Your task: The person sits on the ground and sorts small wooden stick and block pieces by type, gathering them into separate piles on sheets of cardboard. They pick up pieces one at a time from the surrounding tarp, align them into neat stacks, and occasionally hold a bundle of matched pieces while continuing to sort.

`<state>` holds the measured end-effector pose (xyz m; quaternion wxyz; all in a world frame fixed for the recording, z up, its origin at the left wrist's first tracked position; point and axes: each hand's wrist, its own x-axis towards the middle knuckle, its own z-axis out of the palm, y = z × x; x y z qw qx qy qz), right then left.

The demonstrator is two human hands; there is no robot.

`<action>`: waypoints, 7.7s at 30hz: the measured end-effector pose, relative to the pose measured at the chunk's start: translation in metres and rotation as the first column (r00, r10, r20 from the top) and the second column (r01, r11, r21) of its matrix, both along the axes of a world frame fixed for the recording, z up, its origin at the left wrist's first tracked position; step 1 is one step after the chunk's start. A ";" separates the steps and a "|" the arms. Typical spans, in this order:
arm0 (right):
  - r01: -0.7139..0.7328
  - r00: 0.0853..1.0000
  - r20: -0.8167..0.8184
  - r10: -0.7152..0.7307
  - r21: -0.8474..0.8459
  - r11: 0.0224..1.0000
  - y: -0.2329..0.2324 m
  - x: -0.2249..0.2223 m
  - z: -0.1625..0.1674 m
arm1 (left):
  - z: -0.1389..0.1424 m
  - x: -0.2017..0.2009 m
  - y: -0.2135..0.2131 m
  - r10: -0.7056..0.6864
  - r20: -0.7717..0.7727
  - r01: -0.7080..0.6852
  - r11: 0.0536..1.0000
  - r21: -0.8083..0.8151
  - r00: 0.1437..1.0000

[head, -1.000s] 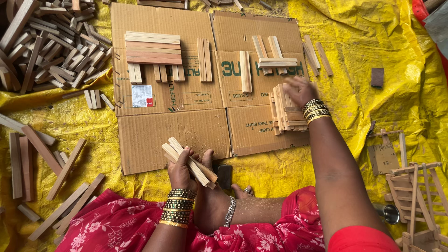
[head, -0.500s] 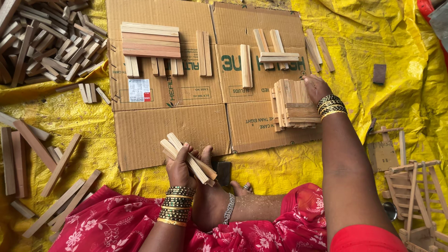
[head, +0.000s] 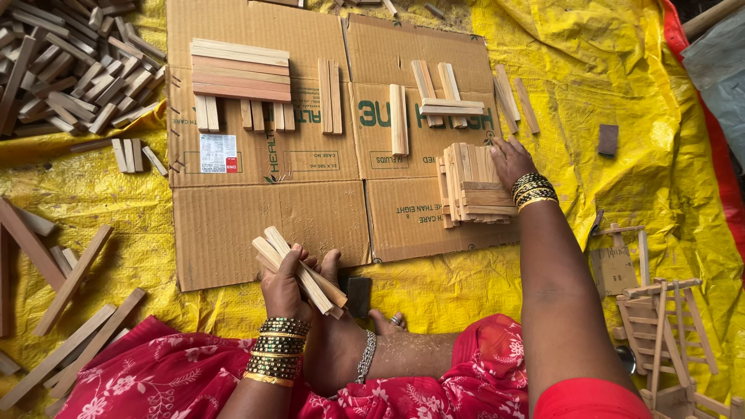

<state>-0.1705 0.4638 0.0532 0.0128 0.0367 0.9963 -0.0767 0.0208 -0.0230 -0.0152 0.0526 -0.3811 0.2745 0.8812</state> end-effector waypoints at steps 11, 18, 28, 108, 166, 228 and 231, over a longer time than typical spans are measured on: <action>-0.026 0.999 -0.046 0.024 -0.045 0.999 -0.001 0.009 0.000 | -0.001 0.002 -0.002 0.000 0.001 0.000 1.000 0.000 1.000; -0.019 0.995 -0.095 0.014 -0.042 0.999 -0.002 0.012 -0.001 | -0.001 0.001 0.000 -0.005 0.006 0.005 1.000 -0.001 1.000; -0.067 0.994 -0.099 0.051 -0.167 0.984 0.002 0.018 0.010 | -0.001 -0.001 0.000 -0.011 -0.012 0.011 1.000 -0.020 1.000; -0.061 0.997 0.058 0.060 0.017 0.998 -0.087 0.009 0.017 | 0.001 -0.009 0.005 0.014 -0.049 -0.011 0.998 0.056 0.999; 0.432 0.891 0.454 -0.004 -0.851 -0.299 -0.284 0.191 -0.035 | 0.004 -0.044 0.027 -0.179 -0.440 0.247 0.964 0.101 0.880; -0.194 0.959 -0.252 0.132 -0.243 0.950 -0.296 0.192 -0.030 | 0.018 -0.040 0.038 -0.301 -0.499 0.229 0.952 -0.203 0.812; -0.143 0.984 -0.143 0.108 -0.265 0.953 -0.294 0.186 -0.032 | 0.022 -0.042 0.037 -0.286 -0.507 0.243 0.958 -0.150 0.813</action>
